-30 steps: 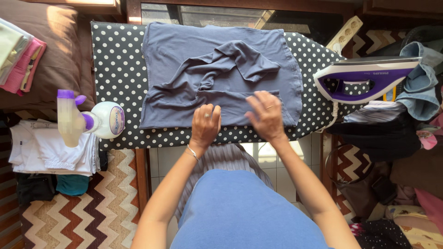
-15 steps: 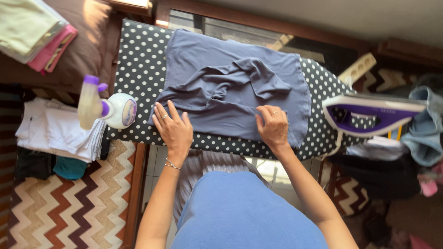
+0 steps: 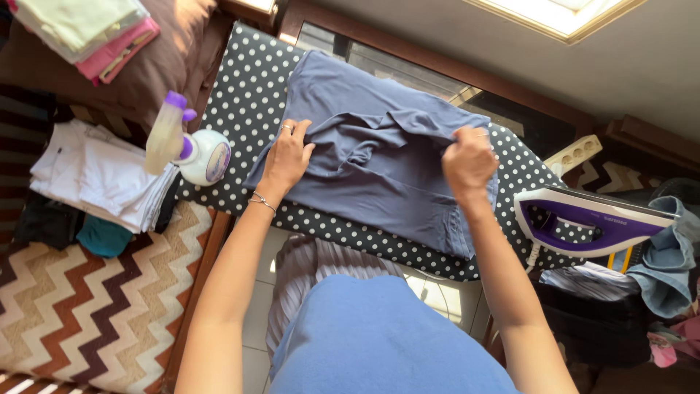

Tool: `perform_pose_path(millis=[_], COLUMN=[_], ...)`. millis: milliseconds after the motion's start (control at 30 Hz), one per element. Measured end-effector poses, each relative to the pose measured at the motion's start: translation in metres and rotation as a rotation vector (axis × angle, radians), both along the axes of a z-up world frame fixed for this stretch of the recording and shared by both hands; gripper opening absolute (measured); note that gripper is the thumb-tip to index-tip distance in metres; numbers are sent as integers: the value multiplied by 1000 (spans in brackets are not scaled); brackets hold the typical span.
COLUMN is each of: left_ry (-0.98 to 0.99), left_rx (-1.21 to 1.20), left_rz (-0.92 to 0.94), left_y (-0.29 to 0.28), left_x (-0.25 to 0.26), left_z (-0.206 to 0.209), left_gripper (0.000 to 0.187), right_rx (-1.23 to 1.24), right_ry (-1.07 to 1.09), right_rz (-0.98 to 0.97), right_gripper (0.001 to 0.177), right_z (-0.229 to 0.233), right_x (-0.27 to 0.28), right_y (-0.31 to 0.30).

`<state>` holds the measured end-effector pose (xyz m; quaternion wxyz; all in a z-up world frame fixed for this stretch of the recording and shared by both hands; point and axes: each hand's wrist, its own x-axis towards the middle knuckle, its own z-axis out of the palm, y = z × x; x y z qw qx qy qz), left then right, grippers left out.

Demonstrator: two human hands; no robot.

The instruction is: The person irons a gray long-sleeved shirt on a polka-dotted ironing board, using a purple and white iron and a spray bottle. They smooth the fabric, spray it with water, and iron both sides before folding the shirt neatly.

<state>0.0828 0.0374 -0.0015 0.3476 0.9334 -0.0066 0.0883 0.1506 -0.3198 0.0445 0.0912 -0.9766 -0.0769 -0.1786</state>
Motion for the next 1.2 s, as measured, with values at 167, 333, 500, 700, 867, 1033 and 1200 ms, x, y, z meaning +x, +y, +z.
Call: perform_pose_path(millis=[167, 333, 500, 700, 867, 1033, 1200], left_ry=[95, 91, -11, -105, -176, -145, 497], left_rx=[1, -58, -123, -160, -201, -418, -1025], left_rz=[58, 110, 7, 107, 217, 342, 520], left_y=[6, 9, 16, 13, 6, -8, -24], left_x=[5, 13, 13, 3, -18, -29, -33], left_z=[-14, -13, -13, -29, -18, 13, 16], left_gripper=[30, 16, 17, 11, 18, 25, 27], right_rx=[869, 1106, 1462, 1726, 1858, 2073, 1981], right_ry=[2, 97, 316, 255, 205, 214, 80], right_rz=[-87, -197, -108, -30, -339, -267, -327], right_gripper=[14, 40, 43, 41, 26, 43, 20], right_z=[46, 62, 61, 45, -17, -57, -53], right_x=[15, 5, -8, -72, -130, -161, -155], right_y=[-31, -52, -42, -39, -46, -54, -55])
